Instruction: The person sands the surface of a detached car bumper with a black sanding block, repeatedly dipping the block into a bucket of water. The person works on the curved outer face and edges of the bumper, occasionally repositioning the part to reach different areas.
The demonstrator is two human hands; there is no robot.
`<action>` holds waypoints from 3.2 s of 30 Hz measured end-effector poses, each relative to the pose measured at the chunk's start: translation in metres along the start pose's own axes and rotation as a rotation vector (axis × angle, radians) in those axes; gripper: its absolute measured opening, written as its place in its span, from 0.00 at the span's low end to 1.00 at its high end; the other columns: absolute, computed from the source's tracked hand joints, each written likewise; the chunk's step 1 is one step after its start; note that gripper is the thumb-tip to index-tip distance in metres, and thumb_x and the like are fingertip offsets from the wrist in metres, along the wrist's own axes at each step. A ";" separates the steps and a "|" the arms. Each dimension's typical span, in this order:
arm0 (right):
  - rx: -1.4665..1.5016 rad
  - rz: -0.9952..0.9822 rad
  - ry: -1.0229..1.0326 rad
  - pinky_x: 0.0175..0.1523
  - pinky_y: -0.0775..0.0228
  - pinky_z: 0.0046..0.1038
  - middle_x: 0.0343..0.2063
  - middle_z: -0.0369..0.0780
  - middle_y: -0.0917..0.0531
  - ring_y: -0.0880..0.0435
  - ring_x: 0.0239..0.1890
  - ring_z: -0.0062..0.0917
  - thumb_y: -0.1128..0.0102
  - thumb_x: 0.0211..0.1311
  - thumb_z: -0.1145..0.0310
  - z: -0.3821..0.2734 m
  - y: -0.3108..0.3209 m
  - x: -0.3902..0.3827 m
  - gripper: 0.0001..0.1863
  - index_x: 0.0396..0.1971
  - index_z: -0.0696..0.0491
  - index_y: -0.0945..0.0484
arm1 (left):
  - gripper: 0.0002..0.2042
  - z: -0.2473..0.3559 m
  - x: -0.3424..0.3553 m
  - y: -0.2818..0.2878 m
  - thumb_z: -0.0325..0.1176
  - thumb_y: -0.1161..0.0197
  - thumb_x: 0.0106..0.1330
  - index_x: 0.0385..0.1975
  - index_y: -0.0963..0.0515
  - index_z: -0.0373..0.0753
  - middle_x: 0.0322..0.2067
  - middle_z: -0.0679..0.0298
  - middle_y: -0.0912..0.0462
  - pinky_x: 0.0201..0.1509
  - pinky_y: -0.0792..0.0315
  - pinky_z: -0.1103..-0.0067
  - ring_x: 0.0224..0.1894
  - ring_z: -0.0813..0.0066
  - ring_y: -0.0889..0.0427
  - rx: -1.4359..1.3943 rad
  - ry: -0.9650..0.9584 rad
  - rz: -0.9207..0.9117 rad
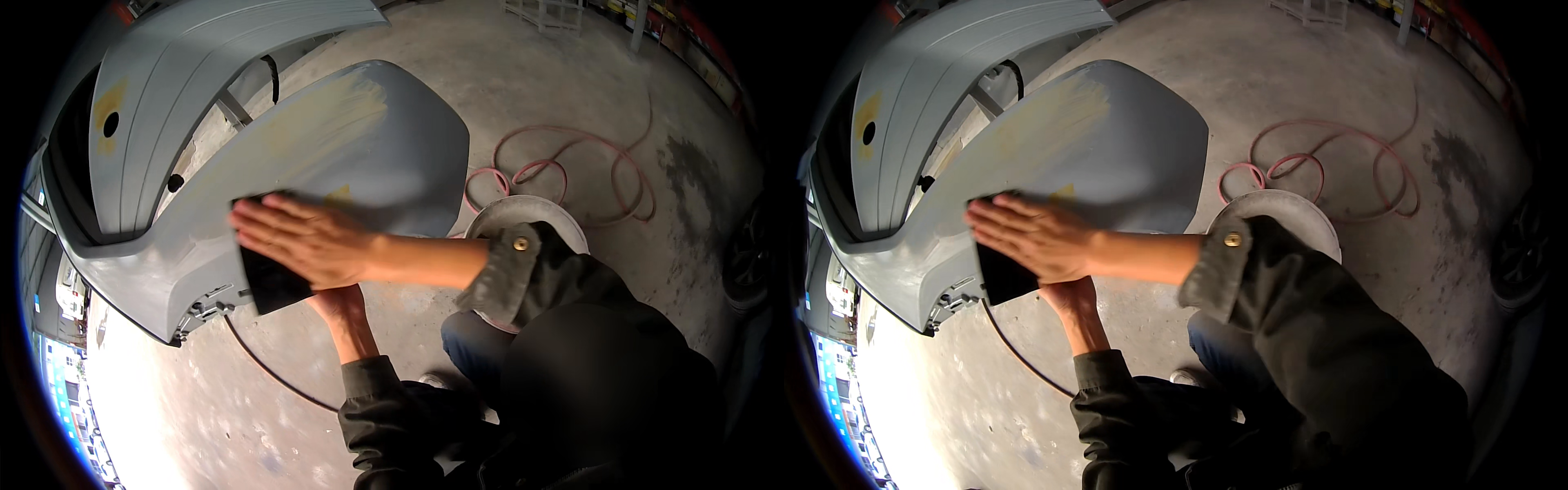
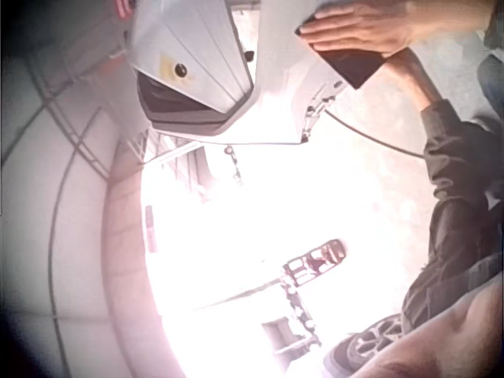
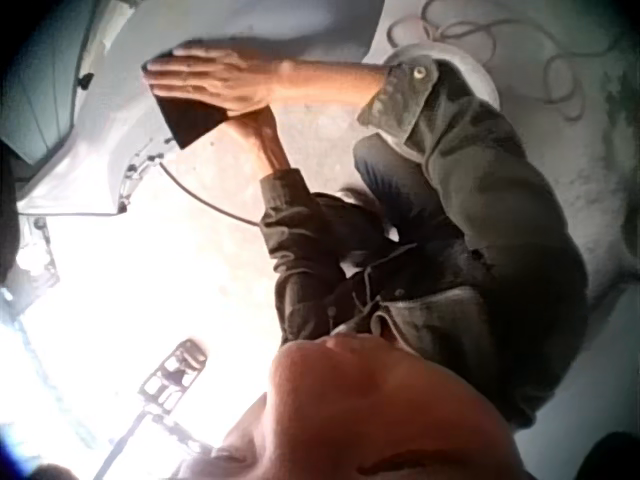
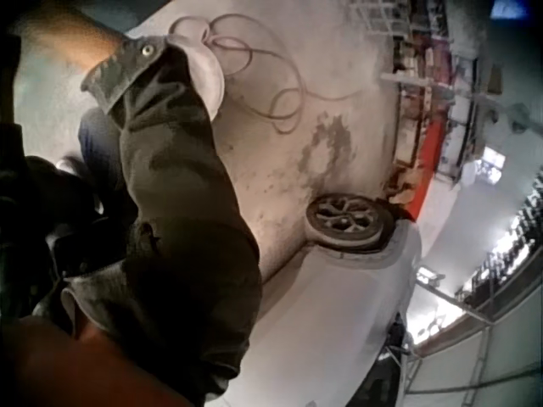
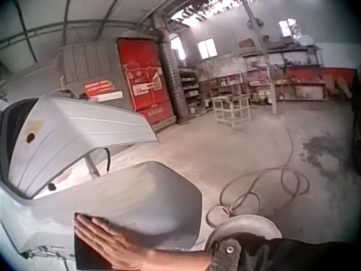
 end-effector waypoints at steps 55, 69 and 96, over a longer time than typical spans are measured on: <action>1.084 -1.228 -1.789 0.40 0.24 0.45 0.46 0.48 0.19 0.18 0.45 0.38 0.37 0.58 0.66 0.022 -0.036 -0.451 0.23 0.52 0.61 0.24 | 0.31 0.002 0.004 0.018 0.55 0.36 0.66 0.62 0.30 0.41 0.58 0.65 0.27 0.67 0.41 0.72 0.58 0.73 0.30 0.346 0.046 0.134; 1.642 -0.642 -2.186 0.42 0.16 0.40 0.48 0.47 0.18 0.20 0.53 0.49 0.51 0.61 0.67 0.060 -0.042 -0.484 0.23 0.55 0.60 0.28 | 0.25 -0.003 0.001 0.018 0.50 0.38 0.69 0.58 0.27 0.38 0.48 0.66 0.20 0.57 0.31 0.75 0.49 0.76 0.22 0.397 0.059 0.174; 1.776 -0.424 -1.614 0.41 0.19 0.36 0.38 0.39 0.17 0.15 0.38 0.26 0.44 0.59 0.76 0.144 0.030 -0.208 0.13 0.45 0.57 0.22 | 0.24 -0.083 -0.055 -0.024 0.40 0.32 0.66 0.54 0.25 0.29 0.49 0.57 0.18 0.55 0.27 0.76 0.51 0.71 0.20 0.938 0.205 -0.087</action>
Point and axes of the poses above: each hand's wrist, its own x-axis towards the middle knuckle, its own y-axis out of the back of the hand, z = x × y, the point moved 3 cm from there along x, towards the middle knuckle
